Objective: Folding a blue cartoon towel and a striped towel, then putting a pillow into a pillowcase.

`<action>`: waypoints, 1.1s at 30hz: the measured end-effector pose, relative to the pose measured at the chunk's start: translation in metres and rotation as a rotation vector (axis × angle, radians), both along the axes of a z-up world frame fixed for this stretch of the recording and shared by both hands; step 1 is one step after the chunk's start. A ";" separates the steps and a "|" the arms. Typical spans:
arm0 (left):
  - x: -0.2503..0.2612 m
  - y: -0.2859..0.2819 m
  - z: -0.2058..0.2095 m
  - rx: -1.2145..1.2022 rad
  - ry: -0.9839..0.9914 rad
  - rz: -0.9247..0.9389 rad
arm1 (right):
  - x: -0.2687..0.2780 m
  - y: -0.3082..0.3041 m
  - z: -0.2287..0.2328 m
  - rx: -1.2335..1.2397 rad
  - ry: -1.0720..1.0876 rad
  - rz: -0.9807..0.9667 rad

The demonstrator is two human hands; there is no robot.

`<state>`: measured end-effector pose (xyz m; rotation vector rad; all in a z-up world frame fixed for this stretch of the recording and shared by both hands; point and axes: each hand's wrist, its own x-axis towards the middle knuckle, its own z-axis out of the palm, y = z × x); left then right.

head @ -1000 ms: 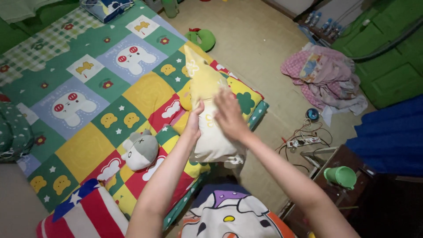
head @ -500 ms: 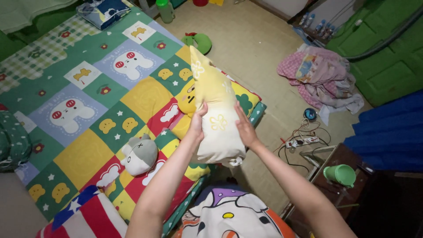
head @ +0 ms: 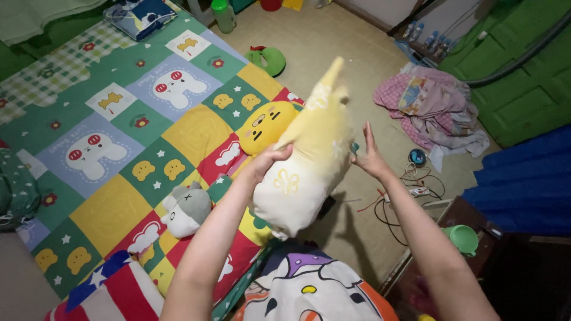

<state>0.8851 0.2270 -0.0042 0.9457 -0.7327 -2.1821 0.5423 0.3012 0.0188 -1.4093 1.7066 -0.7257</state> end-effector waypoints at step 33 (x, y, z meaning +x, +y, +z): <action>0.000 0.039 -0.083 -0.088 -0.142 0.236 | 0.018 -0.019 0.045 -0.343 -0.701 -0.619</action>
